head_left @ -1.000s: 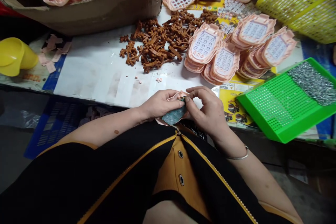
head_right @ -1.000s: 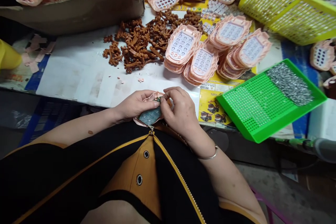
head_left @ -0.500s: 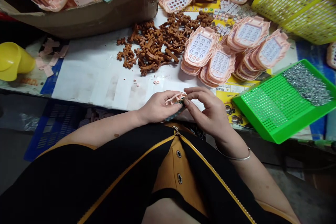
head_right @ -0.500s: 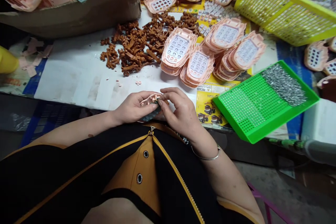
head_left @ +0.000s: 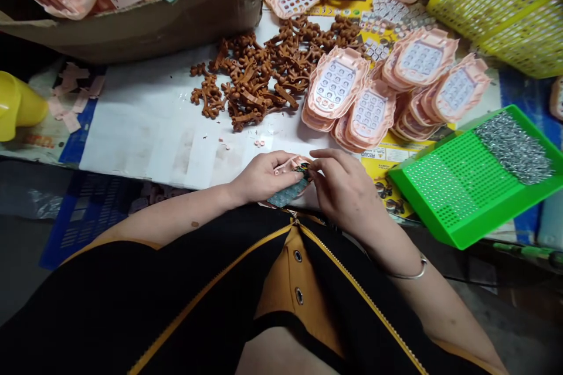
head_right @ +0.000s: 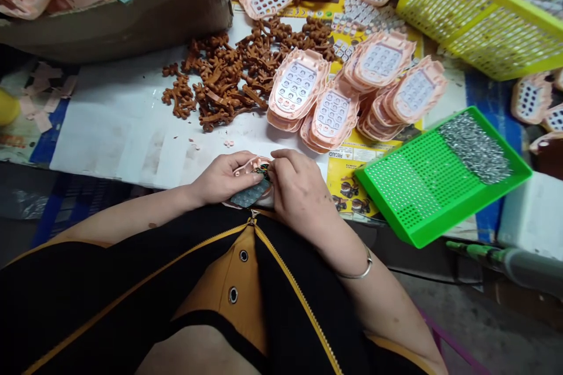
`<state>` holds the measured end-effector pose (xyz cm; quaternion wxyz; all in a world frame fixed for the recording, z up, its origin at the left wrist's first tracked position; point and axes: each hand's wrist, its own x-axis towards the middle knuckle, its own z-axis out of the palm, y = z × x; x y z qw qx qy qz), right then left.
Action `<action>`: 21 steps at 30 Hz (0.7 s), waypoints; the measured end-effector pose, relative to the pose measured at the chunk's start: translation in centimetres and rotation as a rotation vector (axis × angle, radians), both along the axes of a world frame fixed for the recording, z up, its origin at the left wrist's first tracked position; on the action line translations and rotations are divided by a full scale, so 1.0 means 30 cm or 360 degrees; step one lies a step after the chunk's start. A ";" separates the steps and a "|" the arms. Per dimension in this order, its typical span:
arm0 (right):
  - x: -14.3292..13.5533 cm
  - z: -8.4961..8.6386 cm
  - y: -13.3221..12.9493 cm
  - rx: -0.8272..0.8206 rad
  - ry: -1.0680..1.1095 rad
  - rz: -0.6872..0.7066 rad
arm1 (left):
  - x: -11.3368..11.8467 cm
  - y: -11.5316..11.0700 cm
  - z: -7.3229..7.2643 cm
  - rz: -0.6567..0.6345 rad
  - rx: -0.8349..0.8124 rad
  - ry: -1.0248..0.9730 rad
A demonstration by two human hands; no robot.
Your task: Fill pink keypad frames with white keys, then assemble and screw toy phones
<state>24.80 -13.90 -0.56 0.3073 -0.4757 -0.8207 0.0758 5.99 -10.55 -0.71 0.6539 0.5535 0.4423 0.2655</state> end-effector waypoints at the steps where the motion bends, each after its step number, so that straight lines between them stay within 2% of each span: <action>1: 0.004 -0.004 0.002 0.0021 -0.0032 0.0016 | 0.001 0.005 -0.005 0.0011 -0.0117 -0.0051; 5: 0.014 -0.010 0.007 0.0084 -0.0137 0.0060 | 0.008 0.026 -0.018 0.0089 -0.0394 -0.0194; 8: 0.010 -0.013 0.005 0.0081 -0.0134 0.0086 | 0.022 0.039 -0.007 0.0156 -0.0535 -0.0227; 12: -0.009 -0.031 -0.001 0.0034 -0.0106 0.0081 | 0.045 0.046 0.012 0.0250 -0.0622 -0.0235; 15: -0.022 -0.048 -0.007 0.0017 -0.0051 0.0043 | 0.051 0.046 0.008 0.0322 -0.0627 -0.0241; 18: -0.025 -0.055 -0.011 -0.0035 0.0004 0.0032 | 0.041 0.044 -0.006 0.0260 -0.0608 -0.0360; 21: -0.022 -0.054 -0.012 -0.0072 0.0040 0.0045 | 0.030 0.041 -0.015 0.0104 -0.0569 -0.0424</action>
